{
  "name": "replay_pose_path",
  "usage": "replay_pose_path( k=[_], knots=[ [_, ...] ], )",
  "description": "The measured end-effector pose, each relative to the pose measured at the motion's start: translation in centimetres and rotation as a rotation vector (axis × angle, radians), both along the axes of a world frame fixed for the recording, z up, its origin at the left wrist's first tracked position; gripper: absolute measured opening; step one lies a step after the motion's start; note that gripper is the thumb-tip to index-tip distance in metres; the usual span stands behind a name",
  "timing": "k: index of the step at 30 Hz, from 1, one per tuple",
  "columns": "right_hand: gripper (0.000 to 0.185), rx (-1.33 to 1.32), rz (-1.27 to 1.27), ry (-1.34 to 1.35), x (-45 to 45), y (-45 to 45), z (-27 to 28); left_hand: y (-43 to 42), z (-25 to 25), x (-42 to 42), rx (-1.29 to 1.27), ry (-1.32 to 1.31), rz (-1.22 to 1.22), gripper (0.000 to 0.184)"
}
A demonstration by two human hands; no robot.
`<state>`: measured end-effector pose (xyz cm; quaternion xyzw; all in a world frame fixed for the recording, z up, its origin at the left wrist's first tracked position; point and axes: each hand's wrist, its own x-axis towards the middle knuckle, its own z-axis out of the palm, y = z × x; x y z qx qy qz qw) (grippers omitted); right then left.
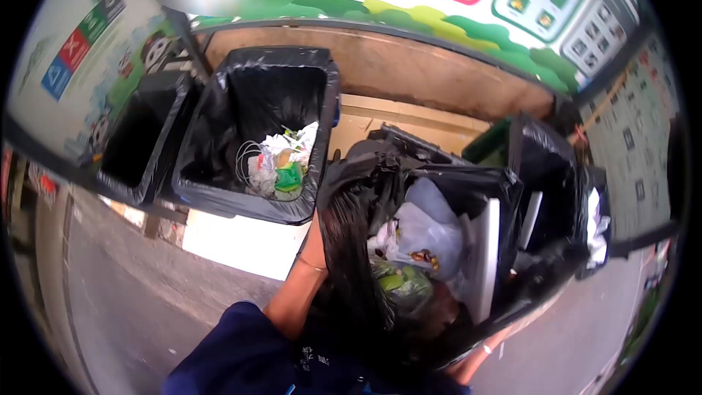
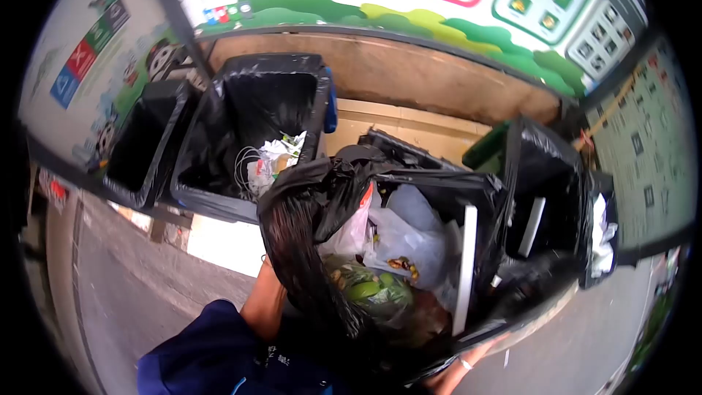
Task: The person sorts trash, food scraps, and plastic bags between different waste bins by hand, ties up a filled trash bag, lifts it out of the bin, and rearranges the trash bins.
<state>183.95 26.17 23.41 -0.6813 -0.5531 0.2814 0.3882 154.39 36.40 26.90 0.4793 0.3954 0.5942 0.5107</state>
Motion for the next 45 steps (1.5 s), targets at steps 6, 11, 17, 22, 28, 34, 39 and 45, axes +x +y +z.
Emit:
replay_pose_path(
  k=[6, 11, 17, 22, 28, 34, 39, 45],
  knots=[
    [0.020, 0.115, 0.506, -0.459, -5.7, 3.8, 0.5, -0.7, 4.4, 3.4, 0.139, 0.309, -0.336, 0.018],
    [0.014, -0.041, 0.252, -0.288, -10.6, 4.2, -6.6, -0.1, -2.0, 6.2, 0.376, 0.965, -0.598, 0.027],
    [0.020, -0.151, 0.221, -0.389, -12.3, 5.9, -8.9, -0.2, -9.3, 12.3, 0.386, 1.084, -0.931, 0.044],
    [0.025, -0.250, 0.281, -0.286, -12.0, 6.6, -9.2, 3.2, -10.1, 10.3, -0.149, 0.217, -0.923, 0.021],
    [0.032, 0.035, -0.171, 0.947, -5.5, 2.7, -4.6, 4.3, -8.6, 5.0, -0.264, -0.163, -0.856, 0.036],
    [0.043, 0.016, 0.098, 0.290, -7.5, 2.5, -0.3, 1.8, -6.0, 8.3, 0.087, 0.396, -0.679, 0.051],
    [0.012, -0.017, 0.027, 0.437, -9.0, 2.0, 1.5, 0.6, -4.0, 7.3, -0.174, 0.322, -0.771, 0.045],
    [0.015, 0.052, -0.243, 0.951, -8.8, 3.5, -0.2, 2.1, -2.4, 3.2, -0.132, 0.456, -1.028, 0.059]
  ],
)
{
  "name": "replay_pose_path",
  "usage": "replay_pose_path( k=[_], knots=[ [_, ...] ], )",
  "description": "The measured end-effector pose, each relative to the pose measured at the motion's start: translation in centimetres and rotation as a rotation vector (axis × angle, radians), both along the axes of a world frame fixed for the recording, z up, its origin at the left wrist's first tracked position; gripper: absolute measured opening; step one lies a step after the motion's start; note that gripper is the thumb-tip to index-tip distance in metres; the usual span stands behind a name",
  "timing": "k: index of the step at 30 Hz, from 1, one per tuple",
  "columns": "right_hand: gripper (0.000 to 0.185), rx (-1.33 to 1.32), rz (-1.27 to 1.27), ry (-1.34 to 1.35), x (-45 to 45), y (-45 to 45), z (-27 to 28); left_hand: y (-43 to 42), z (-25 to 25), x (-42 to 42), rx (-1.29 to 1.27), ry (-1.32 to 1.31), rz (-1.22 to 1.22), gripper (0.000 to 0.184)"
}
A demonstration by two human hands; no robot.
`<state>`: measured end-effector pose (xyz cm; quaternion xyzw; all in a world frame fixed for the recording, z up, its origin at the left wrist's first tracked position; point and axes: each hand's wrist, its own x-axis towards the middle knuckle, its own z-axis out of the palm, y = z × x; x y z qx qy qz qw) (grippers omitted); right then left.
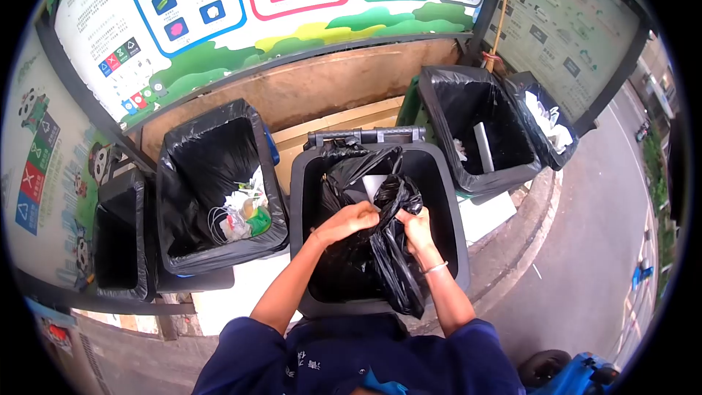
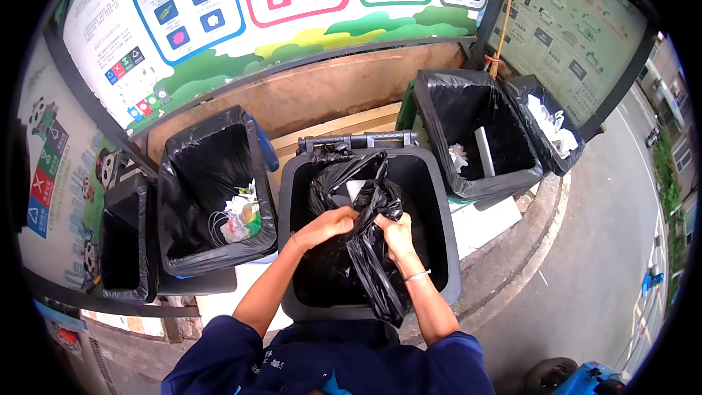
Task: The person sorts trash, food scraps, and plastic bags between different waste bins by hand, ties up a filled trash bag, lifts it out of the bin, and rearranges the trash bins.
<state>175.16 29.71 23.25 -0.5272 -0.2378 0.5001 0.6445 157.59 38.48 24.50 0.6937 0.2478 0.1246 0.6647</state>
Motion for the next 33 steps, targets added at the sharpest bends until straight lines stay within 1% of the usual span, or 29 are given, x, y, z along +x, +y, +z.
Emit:
replay_pose_path(
  k=[1, 2, 4, 5, 6, 7, 8, 10, 11, 12, 13, 14, 15, 16, 19, 20, 21, 22, 24, 26, 28, 29, 30, 32, 33],
  knots=[
    [0.016, -0.022, -0.001, 0.014, -0.2, 0.4, 0.5, -0.5, 0.2, -0.2, -0.012, 0.047, 0.028, 0.067],
    [0.016, -0.047, -0.002, 0.029, -0.3, 0.8, 0.9, -0.6, -0.3, 0.1, 0.283, 0.266, 0.001, 0.077],
    [0.017, -0.078, 0.024, 0.021, 0.1, 1.8, -0.2, -2.4, 0.8, 1.1, 0.518, 0.400, -0.111, 0.081],
    [0.017, -0.088, 0.008, 0.053, 0.2, 2.0, -0.1, -2.3, 0.3, 1.4, 0.481, 0.442, -0.044, 0.072],
    [0.017, -0.093, -0.008, 0.082, 0.4, 2.4, 0.0, -2.0, -0.2, 1.5, 0.421, 0.407, 0.065, 0.045],
    [0.017, -0.065, 0.000, 0.123, 0.9, 2.7, -0.5, -1.5, -1.5, 1.4, 0.410, 0.339, 0.103, 0.031],
    [0.016, -0.061, -0.001, 0.109, 1.1, 2.8, -0.5, -1.1, -2.8, 1.1, 0.398, 0.271, 0.139, 0.018],
    [0.016, -0.120, 0.051, 0.098, 0.8, 2.6, 0.7, -0.9, -4.4, 0.6, 0.538, 0.002, 0.183, 0.015],
    [0.015, -0.099, 0.057, 0.084, 0.6, 2.8, 0.7, -0.9, -4.6, 0.1, 0.612, -0.129, 0.208, 0.017],
    [0.014, -0.075, 0.064, 0.071, 0.3, 2.9, 0.7, -1.3, -4.2, -0.4, 0.255, -0.086, 0.178, 0.016],
    [0.013, -0.051, 0.073, 0.103, -0.1, 3.0, 1.0, -1.3, -4.6, -0.7, -0.002, -0.117, 0.175, 0.014],
    [0.013, -0.037, 0.069, 0.064, -0.3, 3.3, 0.4, -1.2, -4.6, -1.0, -0.264, -0.149, 0.170, 0.012],
    [0.014, -0.036, 0.061, 0.080, -0.6, 3.5, -0.1, -1.0, -4.6, -1.5, -0.358, -0.240, 0.172, 0.006],
    [0.016, -0.035, 0.051, 0.095, -1.1, 3.8, -0.4, -0.9, -4.4, -2.1, -0.450, -0.333, 0.172, 0.006],
    [0.020, -0.060, 0.050, 0.103, -2.2, 4.2, -2.2, -0.3, -4.5, -3.2, -0.686, -0.551, 0.225, 0.023],
    [0.020, -0.039, 0.075, 0.044, -2.6, 4.2, -3.3, -0.2, -4.9, -3.3, -0.760, -0.613, 0.252, 0.031],
    [0.017, -0.016, 0.112, -0.002, -3.2, 3.9, -3.6, 0.0, -5.5, -3.3, -0.764, -0.541, 0.360, 0.044],
    [0.014, 0.008, 0.146, -0.049, -3.6, 3.6, -4.0, -0.1, -5.9, -3.0, -0.745, -0.602, 0.458, 0.044],
    [0.008, 0.042, 0.226, -0.638, -4.7, 1.3, -5.4, -0.1, -4.8, -2.2, -0.723, -0.691, 0.577, 0.042],
    [0.015, 0.053, 0.314, -1.244, -4.8, -1.2, -6.7, 0.0, -5.4, -1.7, -0.647, -0.690, 0.578, 0.035],
    [0.014, 0.215, 0.488, -1.162, -3.6, -2.5, -7.8, 0.2, -5.5, 0.1, -0.586, -0.414, 0.630, 0.028],
    [0.011, 0.261, 0.496, -1.232, -3.2, -3.0, -8.1, 0.1, -5.2, 1.5, -0.270, -0.137, 0.521, 0.024],
    [0.012, 0.267, 0.520, -1.267, -2.8, -3.3, -6.8, 0.1, -5.9, 2.8, 0.094, -0.070, 0.365, 0.024],
    [0.013, 0.294, 0.563, -1.341, -1.5, -3.1, -3.0, -0.1, -6.7, 4.4, 0.560, 0.167, 0.156, 0.021],
    [0.013, 0.275, 0.534, -1.408, -0.6, -3.0, -1.5, 0.4, -7.7, 5.1, 0.619, 0.207, 0.121, 0.025]
  ],
)
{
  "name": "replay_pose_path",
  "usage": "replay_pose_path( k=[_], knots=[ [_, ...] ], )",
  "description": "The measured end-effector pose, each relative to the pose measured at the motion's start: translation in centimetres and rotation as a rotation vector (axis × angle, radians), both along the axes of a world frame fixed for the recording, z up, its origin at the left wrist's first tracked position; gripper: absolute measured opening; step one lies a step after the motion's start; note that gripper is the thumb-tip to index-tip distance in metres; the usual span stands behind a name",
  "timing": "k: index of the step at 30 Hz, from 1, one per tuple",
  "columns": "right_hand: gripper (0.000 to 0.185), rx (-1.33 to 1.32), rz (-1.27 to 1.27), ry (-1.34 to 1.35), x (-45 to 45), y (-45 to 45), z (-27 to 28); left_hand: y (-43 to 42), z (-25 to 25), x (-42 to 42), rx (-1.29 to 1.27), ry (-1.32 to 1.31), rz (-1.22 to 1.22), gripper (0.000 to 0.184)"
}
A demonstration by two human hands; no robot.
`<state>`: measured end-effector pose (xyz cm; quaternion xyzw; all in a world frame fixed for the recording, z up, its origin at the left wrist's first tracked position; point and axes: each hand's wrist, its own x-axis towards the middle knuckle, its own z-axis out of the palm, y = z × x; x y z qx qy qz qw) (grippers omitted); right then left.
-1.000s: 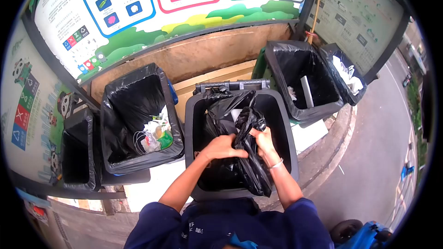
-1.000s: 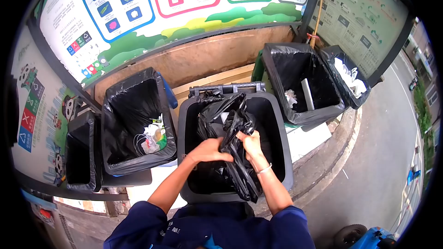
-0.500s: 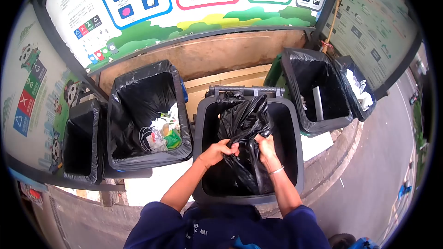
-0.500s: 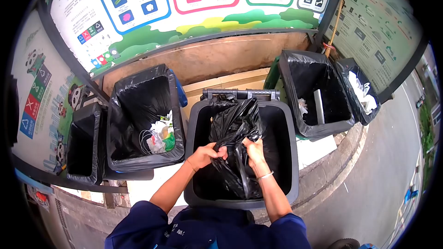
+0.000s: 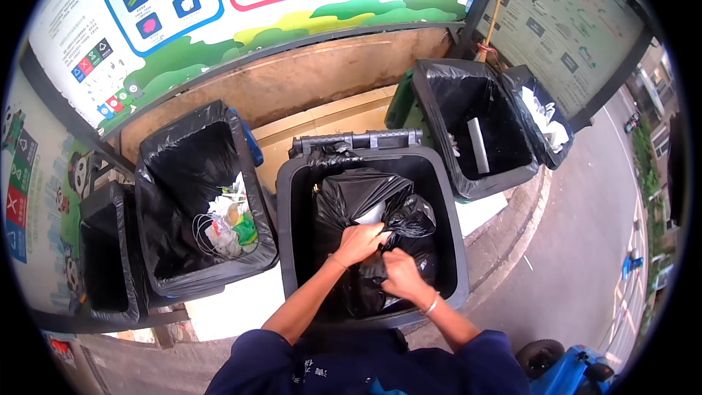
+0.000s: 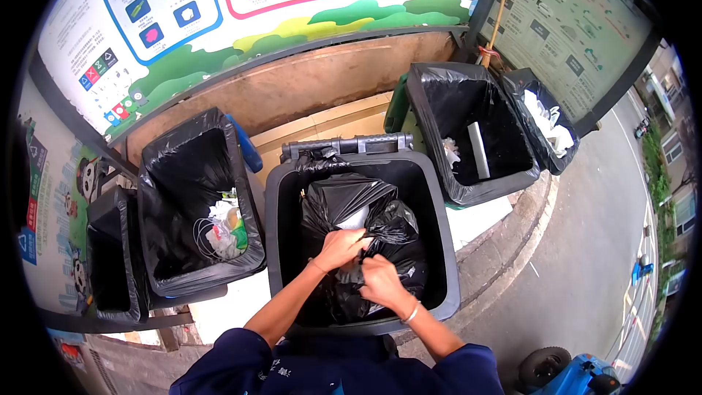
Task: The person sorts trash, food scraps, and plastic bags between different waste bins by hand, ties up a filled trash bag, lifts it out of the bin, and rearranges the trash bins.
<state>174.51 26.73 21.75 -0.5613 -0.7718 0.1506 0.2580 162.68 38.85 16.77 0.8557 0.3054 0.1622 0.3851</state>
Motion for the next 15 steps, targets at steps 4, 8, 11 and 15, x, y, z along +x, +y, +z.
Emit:
replay_pose_path(
  k=[4, 8, 11, 15],
  knots=[
    [0.032, 0.046, 0.167, -0.085, 1.3, 5.3, 6.5, -1.2, -10.7, 0.9, -0.468, -0.676, -0.002, 0.011],
    [0.044, 0.015, 0.200, -0.192, 3.1, 11.9, 7.1, 0.1, -5.0, -0.8, -1.226, -0.679, 0.215, 0.017],
    [0.039, -0.103, 0.124, -0.088, 4.9, 15.0, 6.8, 3.8, -1.6, -3.8, -1.418, -0.795, -0.229, 0.029],
    [0.031, -0.120, 0.178, -0.266, 3.5, 15.6, 6.8, 3.1, 0.5, -4.1, -1.140, -0.513, -0.106, 0.044]
  ],
)
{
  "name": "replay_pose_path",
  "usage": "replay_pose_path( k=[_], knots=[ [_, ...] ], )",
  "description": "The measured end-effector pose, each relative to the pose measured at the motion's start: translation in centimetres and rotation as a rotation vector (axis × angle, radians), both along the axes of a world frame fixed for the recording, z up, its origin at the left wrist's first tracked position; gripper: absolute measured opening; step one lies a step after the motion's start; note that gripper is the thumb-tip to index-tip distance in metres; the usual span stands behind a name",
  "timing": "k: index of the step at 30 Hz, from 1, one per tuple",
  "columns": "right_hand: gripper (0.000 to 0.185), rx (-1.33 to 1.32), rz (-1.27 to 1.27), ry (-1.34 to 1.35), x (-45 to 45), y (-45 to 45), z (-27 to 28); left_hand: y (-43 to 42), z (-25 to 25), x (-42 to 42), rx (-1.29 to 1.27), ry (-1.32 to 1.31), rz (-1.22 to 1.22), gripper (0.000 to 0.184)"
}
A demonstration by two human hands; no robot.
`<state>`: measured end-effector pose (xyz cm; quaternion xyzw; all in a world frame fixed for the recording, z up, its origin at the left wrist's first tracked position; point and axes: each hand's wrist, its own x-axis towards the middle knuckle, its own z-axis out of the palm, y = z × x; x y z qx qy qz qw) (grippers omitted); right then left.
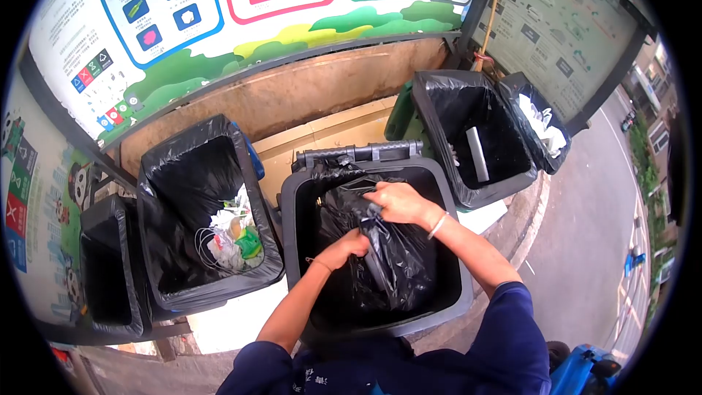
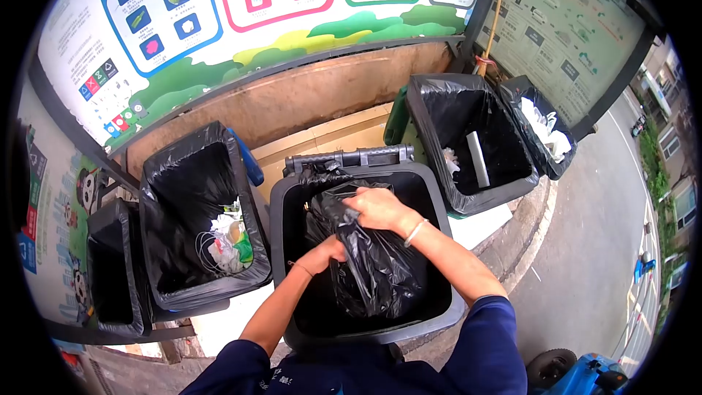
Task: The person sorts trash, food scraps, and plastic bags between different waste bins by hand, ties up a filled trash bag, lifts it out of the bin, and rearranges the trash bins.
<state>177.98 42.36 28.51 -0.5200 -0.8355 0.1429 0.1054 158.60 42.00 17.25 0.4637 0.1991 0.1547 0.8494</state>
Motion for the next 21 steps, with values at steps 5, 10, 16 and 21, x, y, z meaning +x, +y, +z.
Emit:
replay_pose_path(
  k=[5, 10, 16, 21],
  knots=[
    [0.011, 0.212, 0.392, -0.264, -6.5, -4.7, -0.7, -3.9, -3.5, 3.1, 1.179, 0.419, 0.366, 0.041],
    [0.028, 0.196, 0.150, -0.025, -2.7, -6.5, 4.3, -4.3, -9.3, 3.6, 1.382, 0.293, 0.534, 0.036],
    [0.059, 0.325, 0.111, -0.395, 4.0, -6.2, 2.1, -4.1, 2.8, 4.3, 1.091, 0.787, 0.284, 0.035],
    [0.006, 0.249, -0.068, -0.295, 6.3, -8.4, -1.7, -3.2, 0.0, 4.1, 1.357, 0.515, 0.329, 0.030]
  ],
)
